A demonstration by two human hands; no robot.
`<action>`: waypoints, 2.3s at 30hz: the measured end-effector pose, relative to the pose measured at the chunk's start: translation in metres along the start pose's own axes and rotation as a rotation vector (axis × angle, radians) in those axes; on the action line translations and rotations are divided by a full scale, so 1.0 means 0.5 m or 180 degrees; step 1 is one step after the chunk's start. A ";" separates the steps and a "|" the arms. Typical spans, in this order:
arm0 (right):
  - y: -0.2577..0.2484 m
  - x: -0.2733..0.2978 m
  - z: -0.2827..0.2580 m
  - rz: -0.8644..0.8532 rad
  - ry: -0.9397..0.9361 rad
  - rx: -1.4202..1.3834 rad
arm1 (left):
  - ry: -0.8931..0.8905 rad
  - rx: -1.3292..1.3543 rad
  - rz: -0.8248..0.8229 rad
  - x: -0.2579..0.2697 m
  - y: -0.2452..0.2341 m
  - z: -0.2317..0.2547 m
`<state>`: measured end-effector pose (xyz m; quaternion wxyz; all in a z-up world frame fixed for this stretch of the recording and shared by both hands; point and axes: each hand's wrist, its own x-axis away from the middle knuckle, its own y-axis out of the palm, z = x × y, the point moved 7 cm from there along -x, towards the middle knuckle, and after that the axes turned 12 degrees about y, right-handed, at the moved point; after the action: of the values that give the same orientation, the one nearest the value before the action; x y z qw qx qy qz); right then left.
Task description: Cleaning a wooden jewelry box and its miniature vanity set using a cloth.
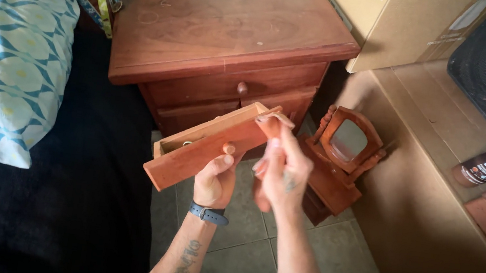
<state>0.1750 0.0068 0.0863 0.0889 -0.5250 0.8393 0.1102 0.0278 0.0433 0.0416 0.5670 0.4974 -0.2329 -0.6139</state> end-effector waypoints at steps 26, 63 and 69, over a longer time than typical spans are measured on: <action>0.033 0.027 0.013 -0.0894 -0.0561 0.0110 | -0.0476 0.0533 -0.0046 0.002 -0.045 -0.040; 0.034 0.009 0.047 -0.0516 0.0583 -0.0064 | -0.0156 -0.0379 0.0040 -0.004 -0.053 -0.048; 0.012 -0.006 0.008 -0.0568 -0.0074 -0.0122 | -0.0062 0.0107 0.0155 -0.004 -0.055 -0.043</action>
<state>0.1709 0.0133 0.0837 0.0980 -0.5979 0.7858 0.1240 0.0338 0.0581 0.0106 0.5711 0.4950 -0.2607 -0.6007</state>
